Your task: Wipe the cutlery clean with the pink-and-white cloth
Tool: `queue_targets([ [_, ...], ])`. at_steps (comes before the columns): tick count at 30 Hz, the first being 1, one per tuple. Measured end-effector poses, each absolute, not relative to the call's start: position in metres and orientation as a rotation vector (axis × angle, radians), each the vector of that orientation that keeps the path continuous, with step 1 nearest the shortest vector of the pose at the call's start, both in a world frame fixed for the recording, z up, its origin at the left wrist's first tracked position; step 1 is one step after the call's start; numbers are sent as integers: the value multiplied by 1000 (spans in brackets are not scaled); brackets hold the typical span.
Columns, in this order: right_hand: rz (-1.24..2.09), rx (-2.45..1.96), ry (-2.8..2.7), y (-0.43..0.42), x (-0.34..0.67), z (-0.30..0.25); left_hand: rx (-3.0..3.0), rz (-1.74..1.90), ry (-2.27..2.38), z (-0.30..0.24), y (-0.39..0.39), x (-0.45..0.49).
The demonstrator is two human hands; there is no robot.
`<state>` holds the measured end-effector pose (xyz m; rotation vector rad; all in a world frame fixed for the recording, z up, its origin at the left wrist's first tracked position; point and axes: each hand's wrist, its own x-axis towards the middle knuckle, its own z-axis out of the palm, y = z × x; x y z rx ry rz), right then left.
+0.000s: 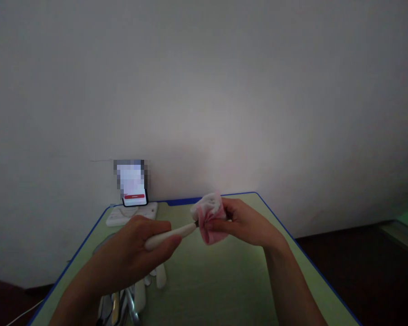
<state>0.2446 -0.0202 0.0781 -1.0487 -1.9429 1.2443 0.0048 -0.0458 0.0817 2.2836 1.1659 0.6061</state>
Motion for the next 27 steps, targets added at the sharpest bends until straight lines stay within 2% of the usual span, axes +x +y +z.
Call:
queue_targets([
  [3,1192,-1034,-2079,-21,245,82,2332,462,1159,82,-44,4],
  [16,988,-1097,-2194,-21,241,83,2367,470,1167,78,-41,3],
  [27,1295,-914,-2176,-24,248,82,2301,443,1228,79,-34,-3],
])
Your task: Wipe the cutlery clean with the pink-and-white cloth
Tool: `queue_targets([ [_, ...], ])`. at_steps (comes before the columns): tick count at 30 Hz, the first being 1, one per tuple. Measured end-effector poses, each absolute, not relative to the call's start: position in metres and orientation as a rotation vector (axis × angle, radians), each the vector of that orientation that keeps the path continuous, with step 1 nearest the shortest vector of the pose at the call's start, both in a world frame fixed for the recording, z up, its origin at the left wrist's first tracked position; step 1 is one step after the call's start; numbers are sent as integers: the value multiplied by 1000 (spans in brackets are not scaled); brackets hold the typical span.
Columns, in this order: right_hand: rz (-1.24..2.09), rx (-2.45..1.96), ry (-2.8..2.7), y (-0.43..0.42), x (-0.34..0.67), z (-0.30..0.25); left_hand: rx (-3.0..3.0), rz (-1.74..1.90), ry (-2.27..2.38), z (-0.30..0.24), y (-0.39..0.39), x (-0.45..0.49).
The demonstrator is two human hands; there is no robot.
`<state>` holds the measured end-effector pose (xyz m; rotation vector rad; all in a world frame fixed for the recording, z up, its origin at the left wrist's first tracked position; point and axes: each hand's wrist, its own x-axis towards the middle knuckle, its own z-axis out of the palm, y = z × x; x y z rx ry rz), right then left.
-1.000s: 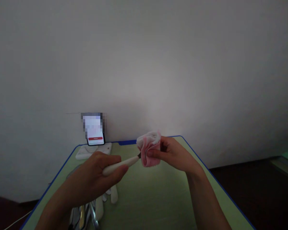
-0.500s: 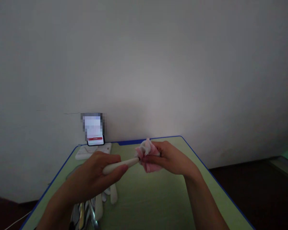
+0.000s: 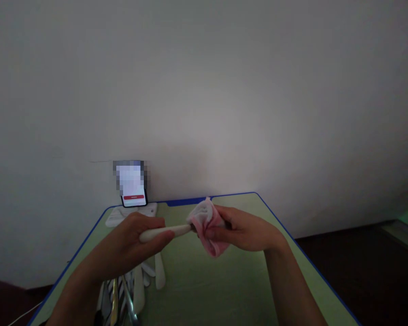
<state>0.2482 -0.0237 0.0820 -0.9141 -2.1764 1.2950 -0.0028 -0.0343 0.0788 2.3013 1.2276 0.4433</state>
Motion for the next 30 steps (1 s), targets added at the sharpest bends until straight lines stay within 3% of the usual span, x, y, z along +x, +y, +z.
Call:
queue_targets([
  [8,1219,-980,-2015,-23,251,80,2303,498,1270,82,-36,-1],
  [17,858,-983,-1665,-22,242,83,2284,521,1247,79,-36,-4],
  [23,692,-880,-1953,-33,230,90,2239,634,1209,83,-38,-2],
  [30,733,-977,-2089,-34,232,88,2273,673,1191,88,-40,0],
])
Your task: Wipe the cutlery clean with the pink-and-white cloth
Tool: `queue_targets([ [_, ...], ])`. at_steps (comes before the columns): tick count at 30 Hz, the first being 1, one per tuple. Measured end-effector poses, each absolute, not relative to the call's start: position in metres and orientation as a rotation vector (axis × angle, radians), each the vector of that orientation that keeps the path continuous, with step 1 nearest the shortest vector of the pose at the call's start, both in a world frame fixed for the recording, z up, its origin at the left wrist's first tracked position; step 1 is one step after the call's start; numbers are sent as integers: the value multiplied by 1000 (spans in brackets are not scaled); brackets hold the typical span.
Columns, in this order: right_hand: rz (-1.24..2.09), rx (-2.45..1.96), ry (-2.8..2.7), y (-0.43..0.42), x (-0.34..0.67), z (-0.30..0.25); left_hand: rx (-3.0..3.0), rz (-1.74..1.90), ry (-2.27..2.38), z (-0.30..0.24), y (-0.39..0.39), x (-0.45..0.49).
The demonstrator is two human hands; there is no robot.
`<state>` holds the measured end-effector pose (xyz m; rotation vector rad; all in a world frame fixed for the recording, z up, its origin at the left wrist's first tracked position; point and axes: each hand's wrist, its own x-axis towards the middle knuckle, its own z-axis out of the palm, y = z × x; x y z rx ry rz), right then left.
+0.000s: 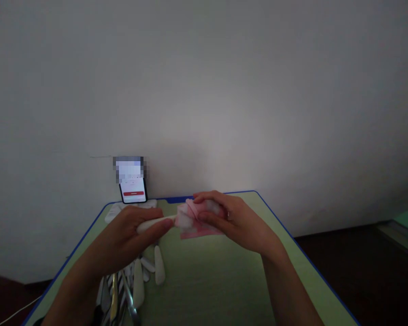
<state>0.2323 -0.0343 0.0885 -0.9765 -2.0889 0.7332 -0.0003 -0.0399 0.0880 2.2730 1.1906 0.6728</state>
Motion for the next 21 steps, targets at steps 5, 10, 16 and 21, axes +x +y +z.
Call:
queue_targets([
  [5,734,-1126,-2204,-33,234,90,2303,604,1176,86,-41,2],
  [10,728,-1160,-2237,-34,235,91,2318,565,1173,83,-42,4],
  [16,684,-1064,-2128,-31,238,88,2294,615,1152,85,-41,4],
  [21,667,-1087,-1974,-25,241,86,2289,680,1189,86,-41,3],
])
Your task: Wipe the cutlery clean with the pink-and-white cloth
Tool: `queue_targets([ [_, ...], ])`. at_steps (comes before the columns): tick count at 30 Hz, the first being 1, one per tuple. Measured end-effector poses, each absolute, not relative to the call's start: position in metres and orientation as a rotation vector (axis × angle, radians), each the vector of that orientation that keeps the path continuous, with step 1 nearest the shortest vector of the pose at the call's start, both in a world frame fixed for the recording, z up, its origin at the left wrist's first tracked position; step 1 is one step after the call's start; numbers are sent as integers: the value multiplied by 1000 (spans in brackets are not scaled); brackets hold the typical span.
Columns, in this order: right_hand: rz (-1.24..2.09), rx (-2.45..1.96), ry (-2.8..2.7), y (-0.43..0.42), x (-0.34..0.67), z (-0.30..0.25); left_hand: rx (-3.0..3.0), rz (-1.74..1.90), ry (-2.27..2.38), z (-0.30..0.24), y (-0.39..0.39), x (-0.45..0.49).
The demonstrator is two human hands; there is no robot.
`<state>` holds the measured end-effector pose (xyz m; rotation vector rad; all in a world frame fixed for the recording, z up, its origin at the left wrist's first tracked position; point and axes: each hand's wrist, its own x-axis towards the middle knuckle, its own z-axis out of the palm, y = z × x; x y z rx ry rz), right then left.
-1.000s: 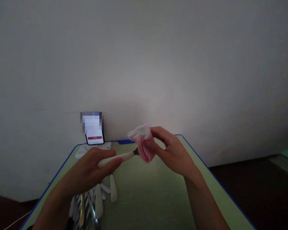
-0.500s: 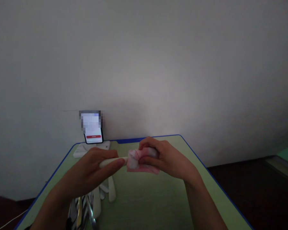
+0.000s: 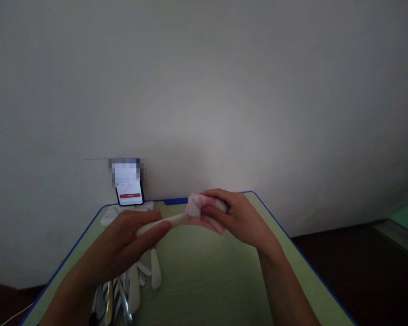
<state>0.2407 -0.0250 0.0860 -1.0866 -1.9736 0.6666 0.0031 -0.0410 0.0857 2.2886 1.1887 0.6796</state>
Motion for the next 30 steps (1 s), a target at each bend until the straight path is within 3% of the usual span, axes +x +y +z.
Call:
queue_targets([
  [5,744,-1043,-1499,-19,221,79,2206,854,1288,83,-43,18],
  [10,954,-853,-1130,-12,197,66,2181,796,1232,77,-44,36],
  [17,1010,-942,-1435,-10,210,64,2212,735,1275,80,-36,16],
  [30,557,-1127,-1579,-18,215,70,2352,672,1319,76,-37,17],
])
